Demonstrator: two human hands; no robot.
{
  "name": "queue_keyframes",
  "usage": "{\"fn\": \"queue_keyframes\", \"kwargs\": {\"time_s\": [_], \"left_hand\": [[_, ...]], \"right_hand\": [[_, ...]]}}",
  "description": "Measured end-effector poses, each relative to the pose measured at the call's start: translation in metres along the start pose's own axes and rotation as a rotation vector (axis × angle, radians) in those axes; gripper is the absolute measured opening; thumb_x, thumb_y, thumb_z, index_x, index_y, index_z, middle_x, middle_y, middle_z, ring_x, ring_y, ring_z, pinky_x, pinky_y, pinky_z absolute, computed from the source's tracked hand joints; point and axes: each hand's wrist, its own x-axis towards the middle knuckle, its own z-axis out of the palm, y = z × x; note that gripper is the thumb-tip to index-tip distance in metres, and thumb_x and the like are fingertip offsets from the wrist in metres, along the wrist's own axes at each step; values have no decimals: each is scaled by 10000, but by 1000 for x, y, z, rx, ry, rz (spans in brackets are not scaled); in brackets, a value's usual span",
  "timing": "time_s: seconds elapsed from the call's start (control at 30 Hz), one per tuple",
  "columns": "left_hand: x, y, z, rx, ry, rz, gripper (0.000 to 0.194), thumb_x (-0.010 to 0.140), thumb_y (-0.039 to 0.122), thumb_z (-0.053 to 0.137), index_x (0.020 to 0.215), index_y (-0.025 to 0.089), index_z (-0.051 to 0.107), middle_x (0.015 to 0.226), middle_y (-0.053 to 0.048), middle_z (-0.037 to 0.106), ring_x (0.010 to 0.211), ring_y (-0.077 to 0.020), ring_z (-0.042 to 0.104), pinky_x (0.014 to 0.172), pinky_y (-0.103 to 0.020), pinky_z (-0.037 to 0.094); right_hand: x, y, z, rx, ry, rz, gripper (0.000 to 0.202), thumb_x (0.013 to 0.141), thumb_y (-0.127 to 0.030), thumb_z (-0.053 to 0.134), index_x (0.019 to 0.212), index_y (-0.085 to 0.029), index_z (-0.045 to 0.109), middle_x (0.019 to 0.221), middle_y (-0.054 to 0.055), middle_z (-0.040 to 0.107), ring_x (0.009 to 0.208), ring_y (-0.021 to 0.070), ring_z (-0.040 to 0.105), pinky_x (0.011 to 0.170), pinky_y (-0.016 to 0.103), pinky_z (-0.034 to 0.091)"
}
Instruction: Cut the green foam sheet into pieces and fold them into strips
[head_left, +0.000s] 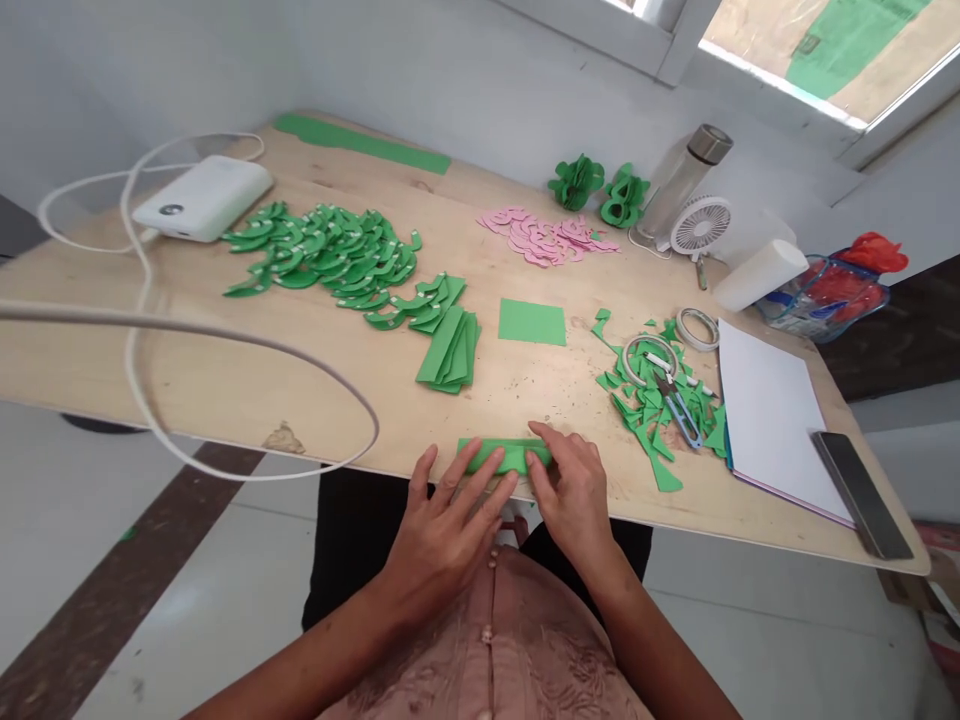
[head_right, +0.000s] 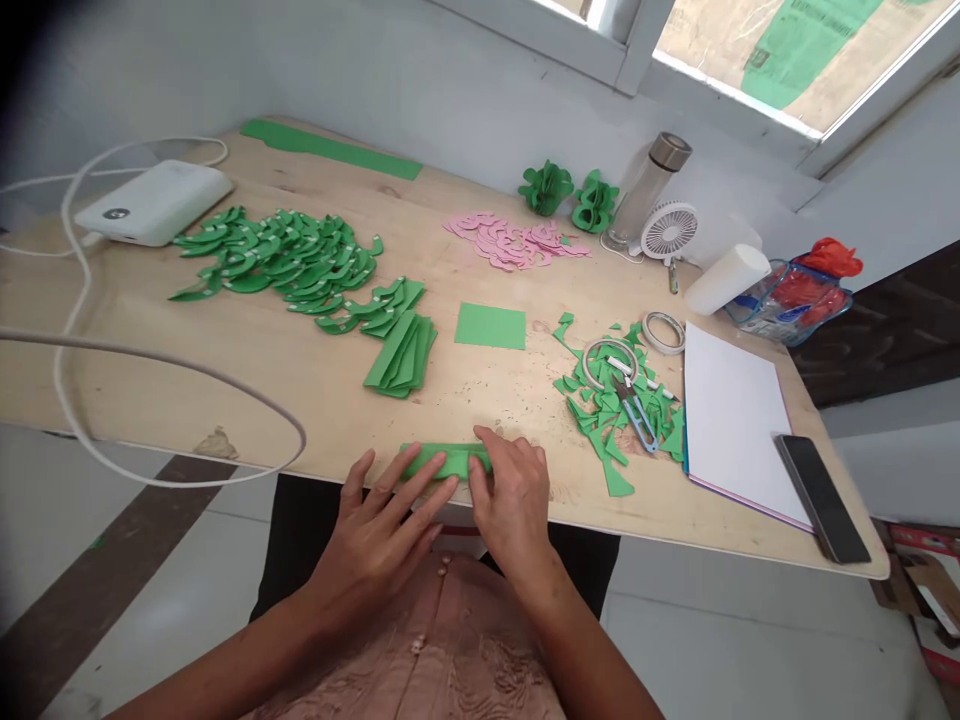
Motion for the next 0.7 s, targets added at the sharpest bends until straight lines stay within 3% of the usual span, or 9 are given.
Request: {"fn": "queue_keyframes", "kwargs": {"time_s": [0.2,0.33,0.7], "left_hand": [[-8,-5,5,31,-20,-41,392,882,269,541,1273,262,559,1321,-89,599,1365,-284,388,1148,-564,159],[-10,-6,5,45,-25,-54,402,878,269,547,1280,270,555,1334,-88,588,1370,-281,380,1150,-553,160],[-10,1,11,37,0,-75,426,897,285,519,1312,185,531,1270,-82,636,1388,-264,348,1173,-539,93]], "right_hand": [[3,0,-9,75,-37,13,335,934,-282,476,1246,-203,570,971,78,695,818,217,599,790,387,445],[-2,5,-16,134,-63,6,377,923,-277,495,1294,-223,539,872,56,667,812,216,593,763,377,475],[-5,4,-4,4,19,-57,329,917,-172,474,1231,-193,567,829,57,656,735,207,542,716,381,419]]}}
